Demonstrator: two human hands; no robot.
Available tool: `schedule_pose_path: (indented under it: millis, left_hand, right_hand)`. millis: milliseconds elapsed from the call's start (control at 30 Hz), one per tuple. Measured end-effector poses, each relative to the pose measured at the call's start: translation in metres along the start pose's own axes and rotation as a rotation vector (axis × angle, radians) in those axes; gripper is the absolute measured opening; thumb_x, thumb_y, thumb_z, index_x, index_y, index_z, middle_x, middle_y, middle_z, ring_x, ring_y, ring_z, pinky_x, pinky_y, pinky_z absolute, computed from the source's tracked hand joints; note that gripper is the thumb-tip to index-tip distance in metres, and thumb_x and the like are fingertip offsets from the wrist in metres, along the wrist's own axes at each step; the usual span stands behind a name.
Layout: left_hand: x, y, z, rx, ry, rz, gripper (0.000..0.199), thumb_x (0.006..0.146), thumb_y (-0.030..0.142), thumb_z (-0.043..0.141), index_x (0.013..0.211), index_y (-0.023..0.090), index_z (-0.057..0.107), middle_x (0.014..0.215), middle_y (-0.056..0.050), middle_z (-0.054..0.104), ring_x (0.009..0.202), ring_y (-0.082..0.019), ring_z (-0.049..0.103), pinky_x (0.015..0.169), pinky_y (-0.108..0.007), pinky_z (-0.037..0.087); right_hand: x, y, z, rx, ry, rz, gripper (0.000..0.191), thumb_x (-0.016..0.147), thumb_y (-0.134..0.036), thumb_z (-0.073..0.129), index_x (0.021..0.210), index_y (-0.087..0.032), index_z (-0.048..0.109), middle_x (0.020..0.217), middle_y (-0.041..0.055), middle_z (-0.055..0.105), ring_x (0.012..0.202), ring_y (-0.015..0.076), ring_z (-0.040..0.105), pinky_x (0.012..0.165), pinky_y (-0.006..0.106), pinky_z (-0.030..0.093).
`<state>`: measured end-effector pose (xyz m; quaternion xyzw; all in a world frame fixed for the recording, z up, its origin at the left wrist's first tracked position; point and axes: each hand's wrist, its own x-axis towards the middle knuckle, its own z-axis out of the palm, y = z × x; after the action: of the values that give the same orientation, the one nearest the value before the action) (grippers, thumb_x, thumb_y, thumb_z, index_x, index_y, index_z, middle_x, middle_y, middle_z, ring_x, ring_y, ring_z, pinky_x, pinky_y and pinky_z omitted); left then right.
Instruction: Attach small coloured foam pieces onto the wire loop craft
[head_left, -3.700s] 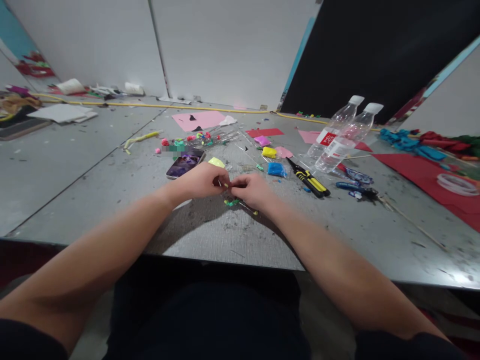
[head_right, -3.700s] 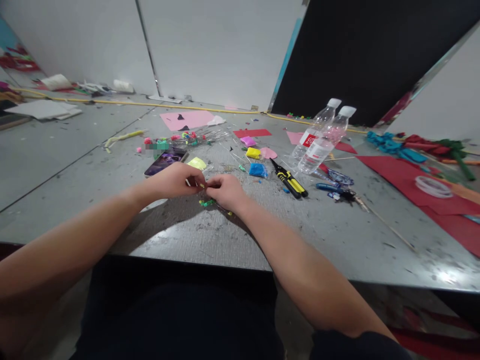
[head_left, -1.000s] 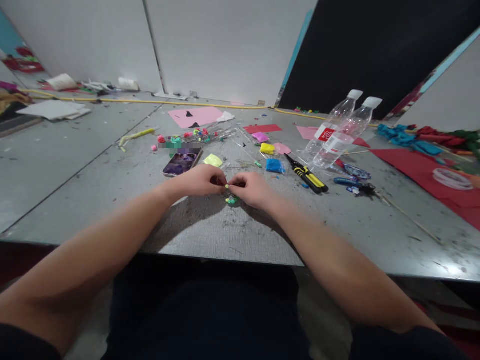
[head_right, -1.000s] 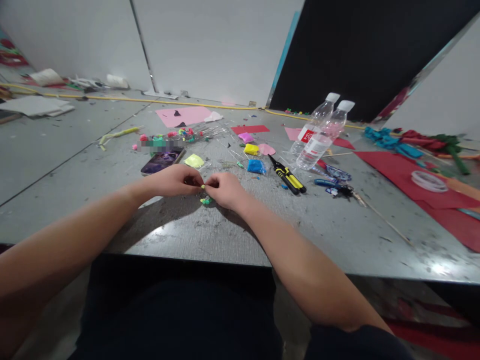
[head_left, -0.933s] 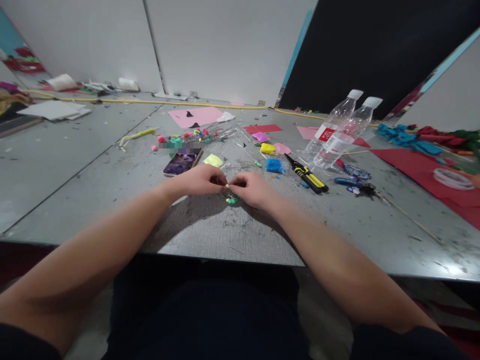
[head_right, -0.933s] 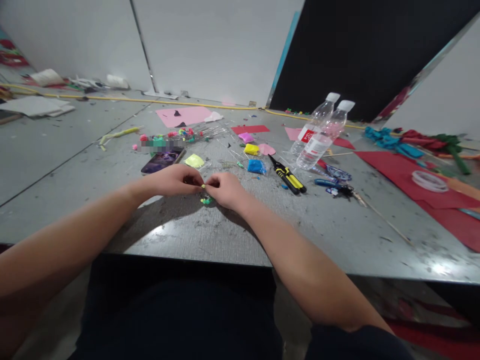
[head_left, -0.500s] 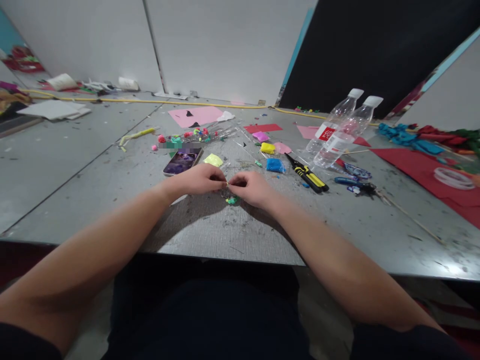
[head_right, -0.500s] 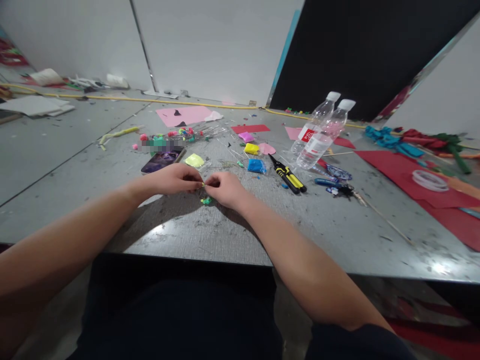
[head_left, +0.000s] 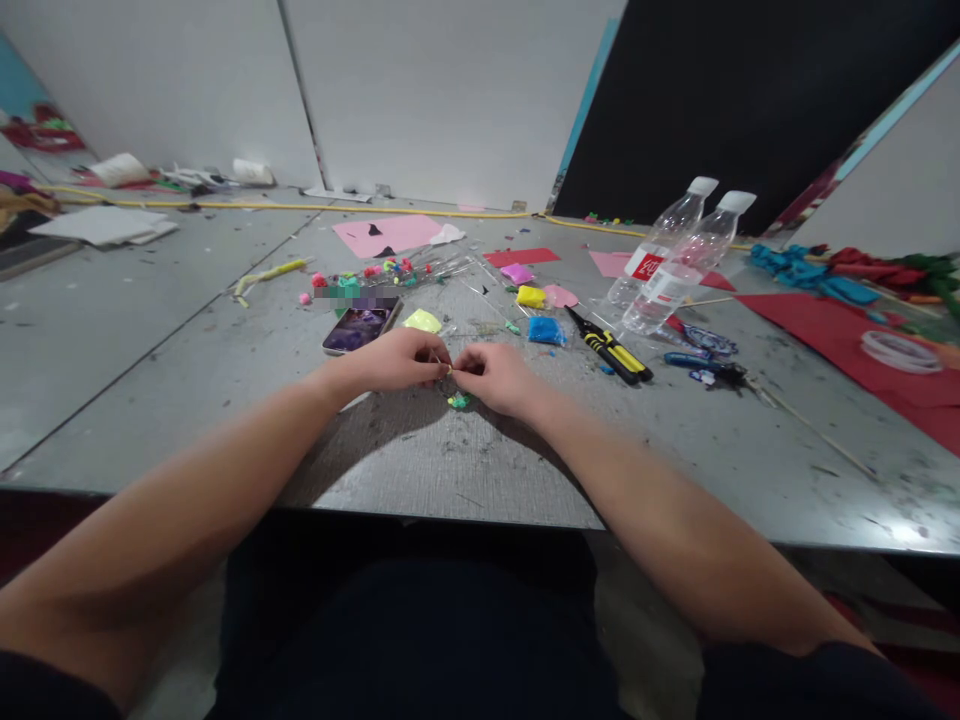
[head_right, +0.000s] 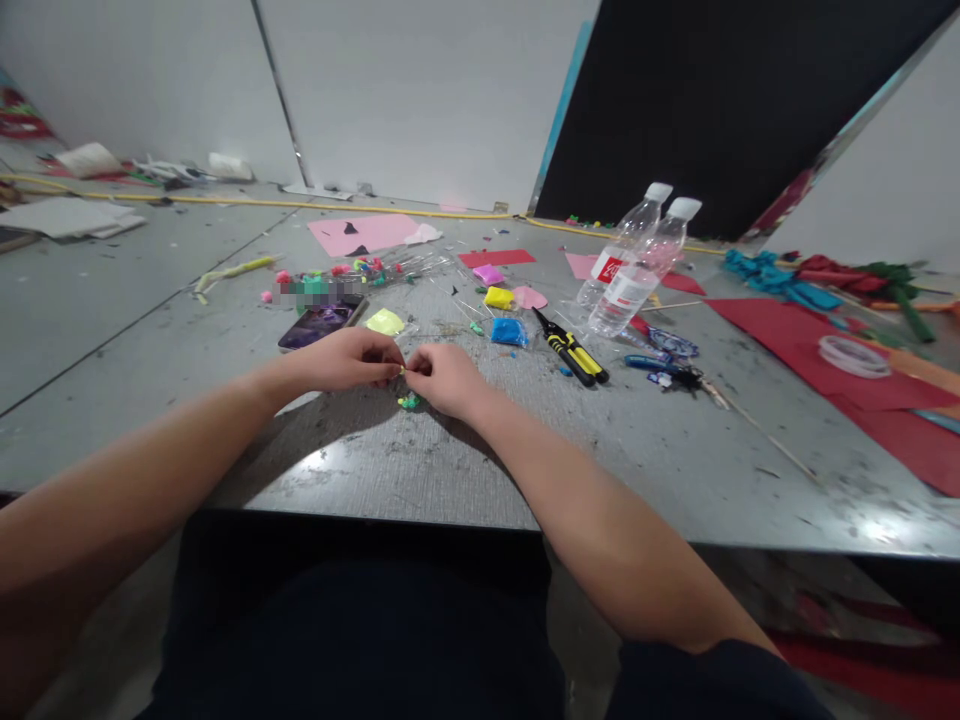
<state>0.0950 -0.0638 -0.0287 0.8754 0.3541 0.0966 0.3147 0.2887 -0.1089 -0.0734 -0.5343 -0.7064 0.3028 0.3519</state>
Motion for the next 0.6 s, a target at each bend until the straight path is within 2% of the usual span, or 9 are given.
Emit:
schedule_pose_path:
  millis: [433, 600]
  left_hand:
    - [-0.0004, 0.0006, -0.0004, 0.035, -0.005, -0.012, 0.019, 0.085, 0.032, 0.061, 0.088, 0.015, 0.071, 0.073, -0.004, 0.071, 0.067, -0.015, 0.065, 0.064, -0.027, 0.046]
    - [0.0001, -0.0006, -0.0009, 0.077, 0.002, 0.015, 0.021, 0.08, 0.03, 0.064, 0.092, 0.015, 0.073, 0.078, -0.003, 0.071, 0.068, -0.013, 0.06, 0.063, -0.027, 0.043]
  right_hand:
    - [-0.0019, -0.0008, -0.0016, -0.026, -0.006, -0.029, 0.013, 0.084, -0.019, 0.07, 0.072, -0.021, 0.066, 0.067, -0.0005, 0.064, 0.064, 0.0147, 0.056, 0.064, 0.03, 0.04]
    - [0.0005, 0.0018, -0.0001, -0.003, -0.003, 0.012, 0.012, 0.082, -0.019, 0.072, 0.072, -0.021, 0.066, 0.068, 0.0, 0.064, 0.065, 0.0151, 0.057, 0.062, 0.03, 0.04]
